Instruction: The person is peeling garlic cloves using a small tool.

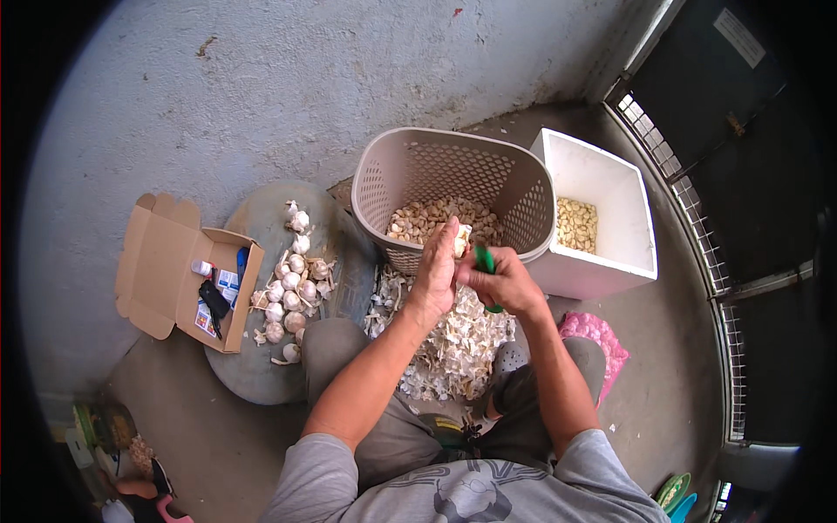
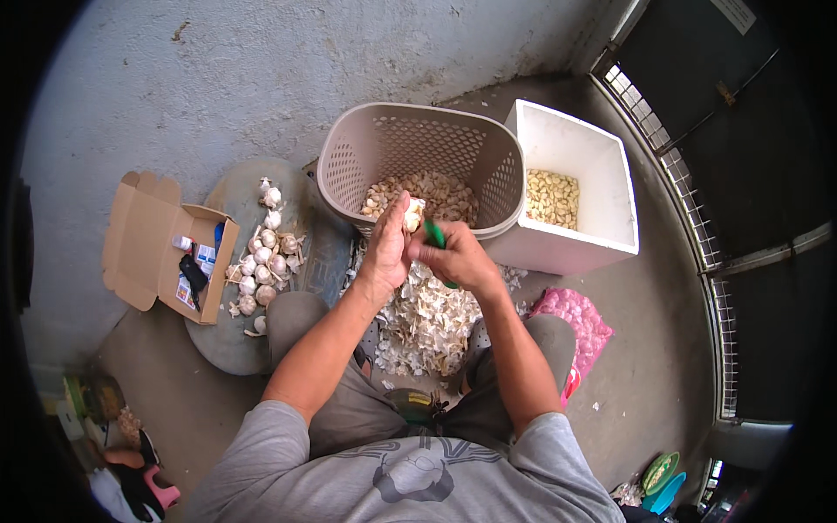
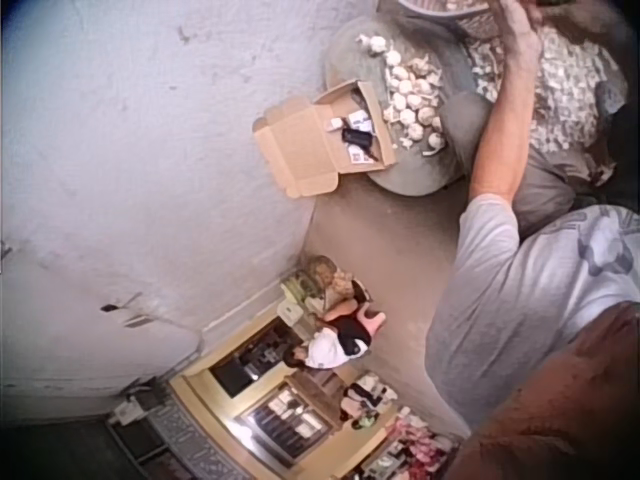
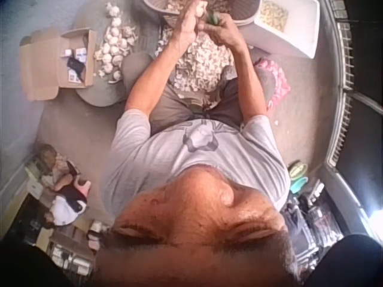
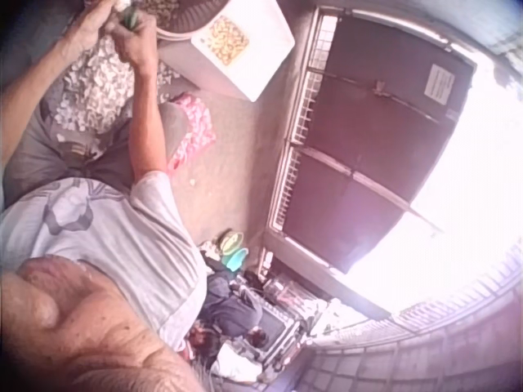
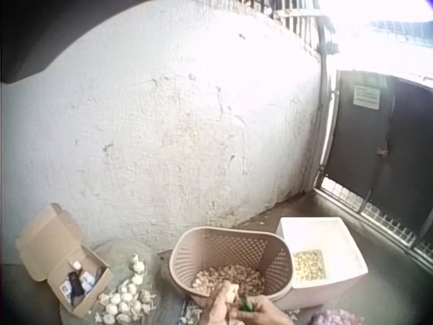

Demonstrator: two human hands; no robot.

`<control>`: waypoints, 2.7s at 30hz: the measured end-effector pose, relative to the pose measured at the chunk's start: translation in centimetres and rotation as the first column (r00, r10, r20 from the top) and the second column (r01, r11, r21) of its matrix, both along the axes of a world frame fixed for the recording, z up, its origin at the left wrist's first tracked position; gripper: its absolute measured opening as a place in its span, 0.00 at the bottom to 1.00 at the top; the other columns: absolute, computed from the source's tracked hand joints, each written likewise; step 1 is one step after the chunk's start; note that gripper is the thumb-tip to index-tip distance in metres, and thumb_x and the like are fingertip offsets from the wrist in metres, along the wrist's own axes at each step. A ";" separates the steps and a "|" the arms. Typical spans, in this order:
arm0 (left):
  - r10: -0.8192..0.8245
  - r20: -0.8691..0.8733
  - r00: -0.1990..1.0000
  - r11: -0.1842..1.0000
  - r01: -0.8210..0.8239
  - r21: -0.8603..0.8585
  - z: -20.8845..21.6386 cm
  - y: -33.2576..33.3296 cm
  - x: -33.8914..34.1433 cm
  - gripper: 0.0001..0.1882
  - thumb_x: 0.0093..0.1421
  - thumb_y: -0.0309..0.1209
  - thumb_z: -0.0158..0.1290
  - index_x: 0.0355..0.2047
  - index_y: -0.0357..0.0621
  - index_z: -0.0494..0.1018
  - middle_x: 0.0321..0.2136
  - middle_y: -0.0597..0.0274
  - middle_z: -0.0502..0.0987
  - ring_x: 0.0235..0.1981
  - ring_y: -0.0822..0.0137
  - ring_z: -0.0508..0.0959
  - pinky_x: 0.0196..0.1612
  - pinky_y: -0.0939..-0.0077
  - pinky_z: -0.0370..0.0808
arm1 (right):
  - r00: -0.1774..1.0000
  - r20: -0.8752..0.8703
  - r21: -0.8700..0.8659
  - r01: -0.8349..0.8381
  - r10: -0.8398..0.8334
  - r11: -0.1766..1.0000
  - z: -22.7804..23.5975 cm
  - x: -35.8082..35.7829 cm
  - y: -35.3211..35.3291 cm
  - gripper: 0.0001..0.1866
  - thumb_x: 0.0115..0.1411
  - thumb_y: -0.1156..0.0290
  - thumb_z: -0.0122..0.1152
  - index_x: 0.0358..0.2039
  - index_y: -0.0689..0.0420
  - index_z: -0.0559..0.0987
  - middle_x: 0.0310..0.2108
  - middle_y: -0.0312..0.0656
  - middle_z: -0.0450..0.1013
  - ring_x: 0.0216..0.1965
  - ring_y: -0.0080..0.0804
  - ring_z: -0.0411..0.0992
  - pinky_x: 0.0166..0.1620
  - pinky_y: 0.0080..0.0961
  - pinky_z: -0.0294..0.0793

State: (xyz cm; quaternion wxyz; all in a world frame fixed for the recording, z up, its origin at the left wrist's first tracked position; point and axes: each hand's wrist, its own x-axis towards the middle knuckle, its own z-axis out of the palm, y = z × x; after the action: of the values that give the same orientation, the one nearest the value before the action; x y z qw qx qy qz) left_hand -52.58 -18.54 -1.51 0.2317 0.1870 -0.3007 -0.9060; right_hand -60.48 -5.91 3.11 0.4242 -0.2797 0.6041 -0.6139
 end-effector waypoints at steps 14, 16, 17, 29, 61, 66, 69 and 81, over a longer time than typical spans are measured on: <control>-0.058 0.098 0.993 0.822 0.104 -0.560 0.8 2.8 0.4 0.24 0.77 0.55 0.34 0.47 0.49 0.68 0.28 0.74 0.69 0.26 0.80 0.66 0.28 0.82 0.63 | 0.897 -0.368 -0.130 0.211 -0.245 0.969 0.0 -0.9 -0.8 0.18 0.68 0.58 0.65 0.39 0.64 0.79 0.24 0.36 0.74 0.26 0.19 0.70 0.30 0.23 0.72; -0.078 0.100 0.992 0.914 0.111 -0.390 1.0 3.3 0.2 0.23 0.78 0.53 0.34 0.45 0.47 0.67 0.29 0.71 0.69 0.25 0.80 0.66 0.28 0.82 0.64 | 0.920 -0.285 -0.044 0.267 -0.269 0.963 0.1 -1.0 -0.4 0.19 0.69 0.57 0.64 0.37 0.64 0.78 0.22 0.35 0.72 0.22 0.18 0.67 0.25 0.22 0.68; -0.078 0.100 0.992 0.914 0.111 -0.390 0.7 3.4 0.3 0.23 0.78 0.53 0.34 0.45 0.47 0.67 0.29 0.71 0.69 0.25 0.80 0.66 0.28 0.82 0.64 | 0.934 -0.204 0.047 0.309 -0.294 0.950 0.6 -0.9 -0.3 0.20 0.69 0.56 0.63 0.36 0.64 0.78 0.20 0.34 0.71 0.18 0.16 0.65 0.20 0.21 0.65; 0.268 0.079 0.960 0.592 -0.099 -0.800 0.2 3.6 -0.5 0.18 0.79 0.43 0.38 0.42 0.38 0.63 0.30 0.59 0.70 0.31 0.66 0.70 0.38 0.66 0.71 | 0.798 -0.486 -0.059 0.377 -0.356 0.924 -2.2 -0.1 -1.2 0.19 0.70 0.63 0.60 0.29 0.66 0.72 0.18 0.43 0.69 0.22 0.26 0.62 0.26 0.32 0.65; 0.016 0.066 0.998 0.988 -0.006 -0.155 0.4 0.4 -0.1 0.22 0.72 0.54 0.49 0.38 0.48 0.69 0.28 0.70 0.75 0.24 0.79 0.77 0.22 0.84 0.75 | 0.904 -0.330 -0.002 0.286 -0.270 0.958 -0.7 0.7 -0.7 0.07 0.67 0.74 0.63 0.42 0.62 0.77 0.24 0.33 0.73 0.22 0.16 0.68 0.24 0.19 0.66; -0.029 0.113 0.993 0.952 0.062 -0.300 0.1 0.3 -0.3 0.21 0.70 0.53 0.53 0.35 0.47 0.68 0.27 0.69 0.75 0.22 0.78 0.77 0.23 0.81 0.77 | 0.762 -0.612 -0.049 0.229 -0.211 0.972 0.3 0.0 0.2 0.06 0.66 0.73 0.64 0.39 0.63 0.78 0.25 0.33 0.74 0.22 0.15 0.67 0.24 0.18 0.66; -0.047 0.122 0.991 0.941 0.085 -0.329 0.1 0.3 -0.3 0.21 0.70 0.53 0.53 0.34 0.47 0.69 0.27 0.68 0.75 0.22 0.76 0.77 0.23 0.79 0.79 | 0.871 -0.452 0.019 0.226 -0.194 0.974 1.0 -0.4 0.2 0.06 0.65 0.73 0.64 0.38 0.61 0.79 0.24 0.32 0.74 0.21 0.14 0.67 0.24 0.17 0.65; -0.031 0.070 0.997 0.999 0.034 -0.043 1.4 0.0 0.4 0.12 0.72 0.42 0.50 0.37 0.47 0.72 0.30 0.66 0.75 0.22 0.74 0.76 0.22 0.76 0.79 | 0.934 0.251 -0.185 0.304 -0.254 0.934 -1.1 -0.8 0.0 0.11 0.67 0.70 0.64 0.44 0.63 0.75 0.24 0.33 0.73 0.16 0.19 0.69 0.18 0.18 0.67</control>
State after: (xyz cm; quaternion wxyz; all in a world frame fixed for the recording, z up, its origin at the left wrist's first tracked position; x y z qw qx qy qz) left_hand -52.18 -18.57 -0.14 0.2106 0.2084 -0.3313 -0.8958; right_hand -61.31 -5.90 2.06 0.3633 -0.1654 0.5144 -0.7589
